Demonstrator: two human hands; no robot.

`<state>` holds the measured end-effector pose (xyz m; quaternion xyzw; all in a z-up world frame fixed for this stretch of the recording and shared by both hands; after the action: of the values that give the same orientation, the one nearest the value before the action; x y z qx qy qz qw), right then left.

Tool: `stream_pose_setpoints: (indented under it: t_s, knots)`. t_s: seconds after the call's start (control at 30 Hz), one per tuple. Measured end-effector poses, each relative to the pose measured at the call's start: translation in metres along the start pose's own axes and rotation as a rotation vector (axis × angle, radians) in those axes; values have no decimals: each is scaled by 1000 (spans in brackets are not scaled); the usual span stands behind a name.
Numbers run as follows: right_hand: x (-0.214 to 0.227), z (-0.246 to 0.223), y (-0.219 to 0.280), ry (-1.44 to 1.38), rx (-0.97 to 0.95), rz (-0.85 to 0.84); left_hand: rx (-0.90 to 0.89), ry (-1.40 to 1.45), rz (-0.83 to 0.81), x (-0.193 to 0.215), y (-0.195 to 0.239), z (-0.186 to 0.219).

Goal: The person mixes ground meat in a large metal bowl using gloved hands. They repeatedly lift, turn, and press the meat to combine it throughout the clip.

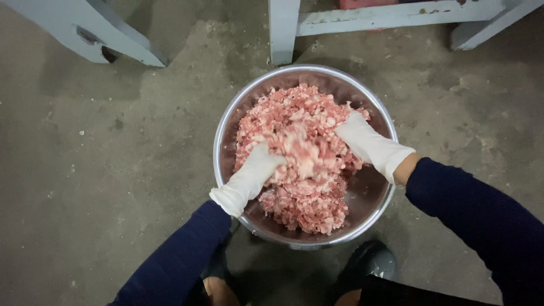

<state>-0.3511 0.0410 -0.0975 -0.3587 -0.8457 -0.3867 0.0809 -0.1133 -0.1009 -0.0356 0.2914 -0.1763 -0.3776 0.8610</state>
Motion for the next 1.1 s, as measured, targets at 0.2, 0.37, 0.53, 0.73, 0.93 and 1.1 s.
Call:
stream_pose_setpoints:
  t_s: [0.2, 0.37, 0.53, 0.73, 0.93, 1.1]
  knots:
    - [-6, -63, 60, 72, -138, 35, -92, -24, -159, -13, 33, 8]
    - [1, -65, 67, 304, 55, -102, -227, -471, -191, -7, 23, 18]
    - [7, -78, 123, 601, 145, -176, -279, -499, -109, -2, -14, -41]
    - [-3, -48, 134, 919, 300, -308, -192, -643, -125, -2, -51, -114]
    - [11, -28, 136, 1011, -54, -517, 111, -578, -328, 1, -38, -119]
    - [12, -19, 160, 152, -625, -503, 360, -322, -302, 24, 33, -38]
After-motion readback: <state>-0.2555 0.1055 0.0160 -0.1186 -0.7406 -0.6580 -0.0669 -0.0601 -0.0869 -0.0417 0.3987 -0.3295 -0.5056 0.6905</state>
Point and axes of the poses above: each hand's wrist, its own y-axis away from the middle knuckle, its own x-axis out of the back of the hand, z = x × y, the point moved 5 cm from there along -y, towards the middle knuckle, and after that the axes turned 5 degrees about -x, right-handed, at the moved point
